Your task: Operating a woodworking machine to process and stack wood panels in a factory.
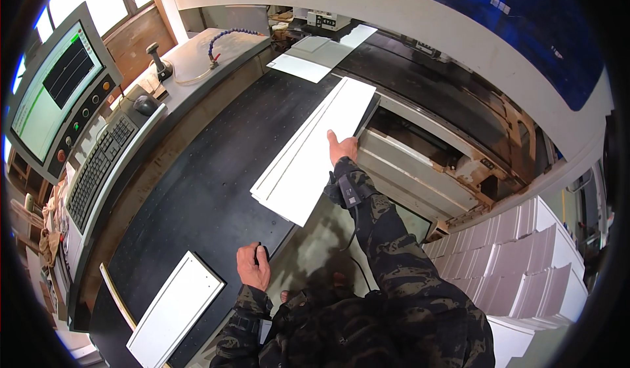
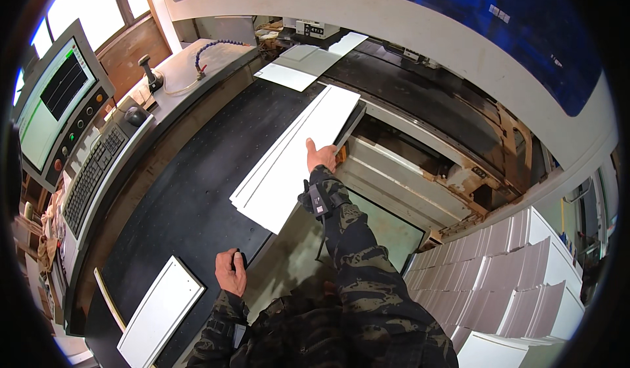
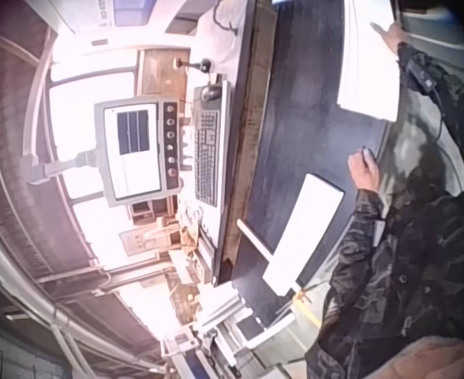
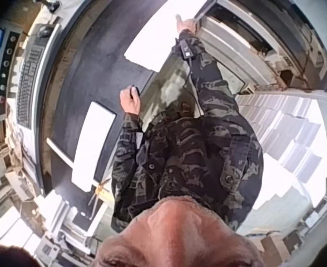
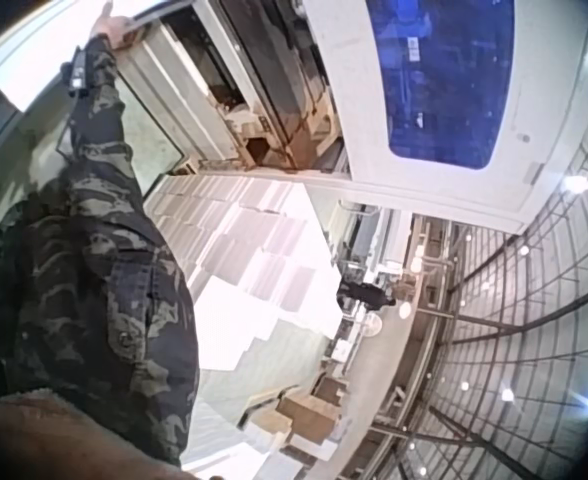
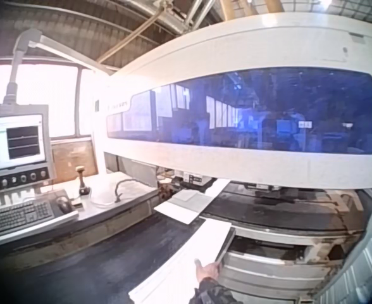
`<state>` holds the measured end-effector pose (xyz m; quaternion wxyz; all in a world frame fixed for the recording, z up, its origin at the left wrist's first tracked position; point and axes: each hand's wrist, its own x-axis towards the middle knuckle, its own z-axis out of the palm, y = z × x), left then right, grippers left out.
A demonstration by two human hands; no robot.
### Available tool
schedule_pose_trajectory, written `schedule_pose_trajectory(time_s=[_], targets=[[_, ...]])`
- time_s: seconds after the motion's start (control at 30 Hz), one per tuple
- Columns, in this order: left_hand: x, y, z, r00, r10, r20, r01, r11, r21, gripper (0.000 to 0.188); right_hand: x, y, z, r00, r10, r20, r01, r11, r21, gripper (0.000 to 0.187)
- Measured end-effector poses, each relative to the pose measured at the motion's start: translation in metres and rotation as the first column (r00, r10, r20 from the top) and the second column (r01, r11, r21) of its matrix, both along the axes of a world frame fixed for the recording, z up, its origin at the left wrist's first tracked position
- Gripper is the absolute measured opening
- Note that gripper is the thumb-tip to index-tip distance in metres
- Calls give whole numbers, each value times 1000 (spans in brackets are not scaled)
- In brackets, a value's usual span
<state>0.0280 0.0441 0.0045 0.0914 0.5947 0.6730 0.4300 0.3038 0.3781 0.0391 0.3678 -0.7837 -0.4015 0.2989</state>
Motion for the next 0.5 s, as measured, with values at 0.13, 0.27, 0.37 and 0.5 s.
schedule_pose_trajectory(time_s=[0.13,0.27,0.37,0.5], targets=[[1,0,1,1000,3,2,-3,1000,1,16,-1,1,-2,1000,-2,-3,2,1000,2,100],[2,1,1,1000,7,-5,-7,1000,4,16,0,3,-4,1000,-21,0,21,1000,22,99],[2,1,-1,1000,13,7,-13,1000,10,15,0,2,-2,1000,-13,-12,13,1000,4,99],[3,1,1,1000,6,-1,-6,1000,12,15,1,2,-3,999,-27,-37,28,999,28,97]])
